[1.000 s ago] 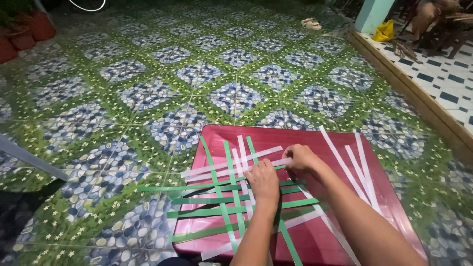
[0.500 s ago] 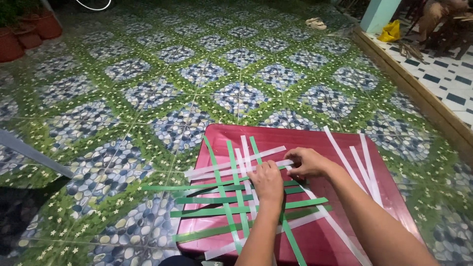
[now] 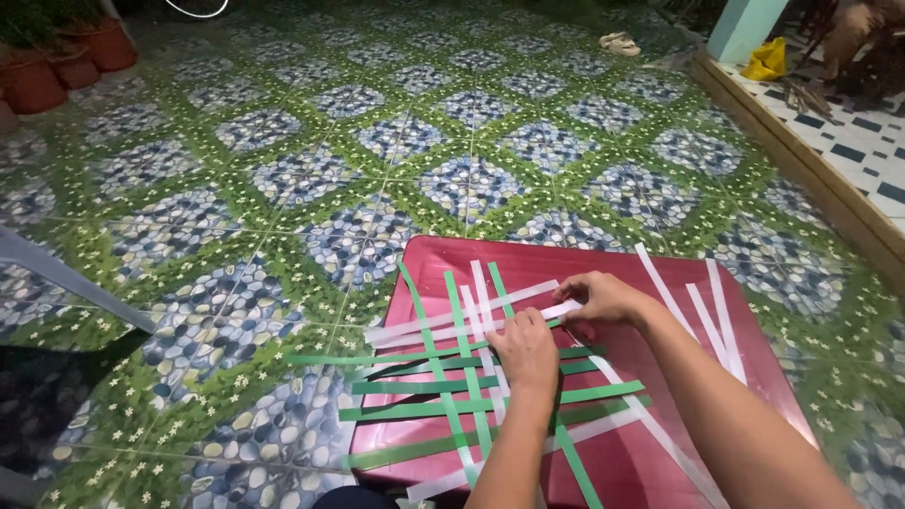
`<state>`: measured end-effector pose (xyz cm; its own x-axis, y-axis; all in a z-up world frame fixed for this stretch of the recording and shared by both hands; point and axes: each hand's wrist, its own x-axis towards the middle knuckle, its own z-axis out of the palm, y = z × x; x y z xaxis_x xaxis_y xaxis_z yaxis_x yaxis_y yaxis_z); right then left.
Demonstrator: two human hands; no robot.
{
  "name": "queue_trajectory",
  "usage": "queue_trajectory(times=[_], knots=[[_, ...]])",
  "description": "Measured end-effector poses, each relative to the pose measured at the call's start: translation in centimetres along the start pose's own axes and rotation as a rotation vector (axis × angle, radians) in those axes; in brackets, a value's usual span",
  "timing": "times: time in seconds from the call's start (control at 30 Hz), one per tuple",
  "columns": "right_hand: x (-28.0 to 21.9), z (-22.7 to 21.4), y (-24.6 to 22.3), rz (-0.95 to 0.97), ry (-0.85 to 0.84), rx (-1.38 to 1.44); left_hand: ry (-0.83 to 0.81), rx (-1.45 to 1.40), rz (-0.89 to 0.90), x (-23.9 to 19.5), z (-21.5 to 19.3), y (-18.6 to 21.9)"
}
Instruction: Weaving green and white plastic strips together on a small table to create a mat or component.
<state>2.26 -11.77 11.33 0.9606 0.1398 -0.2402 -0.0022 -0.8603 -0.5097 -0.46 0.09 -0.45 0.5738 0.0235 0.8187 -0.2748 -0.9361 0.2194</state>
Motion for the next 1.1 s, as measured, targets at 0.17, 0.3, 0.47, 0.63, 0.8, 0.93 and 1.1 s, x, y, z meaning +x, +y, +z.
queue_trajectory(times=[0.17,0.3,0.47,0.63,0.8,0.93,1.1], knots=[[0.3,0.5,0.2,0.066,-0.036,-0.046,0.023,-0.013,0.001,0.8,-1.7,0.2],[2.6,1.2,1.8,0.081,-0.075,-0.122,0.009,-0.017,-0.003,-0.2,0.1,0.1],[3.1,1.1,1.5,0.084,-0.137,-0.201,0.022,-0.015,-0.002,-0.1,-0.1,0.1],[3.1,0.1,0.8,0.042,-0.141,-0.18,0.022,-0.006,-0.002,0.1,-0.3,0.2],[0.4,-0.7,-2.2,-0.013,-0.162,-0.004,0.011,-0.011,-0.007,0.6,-1.5,0.3],[1.3,-0.6,-1.1,0.024,-0.173,0.047,0.009,-0.019,-0.015,0.7,-1.8,0.4],[3.2,0.4,0.3,0.074,-0.024,-0.12,-0.02,-0.025,-0.025,0.8,-2.1,0.3]])
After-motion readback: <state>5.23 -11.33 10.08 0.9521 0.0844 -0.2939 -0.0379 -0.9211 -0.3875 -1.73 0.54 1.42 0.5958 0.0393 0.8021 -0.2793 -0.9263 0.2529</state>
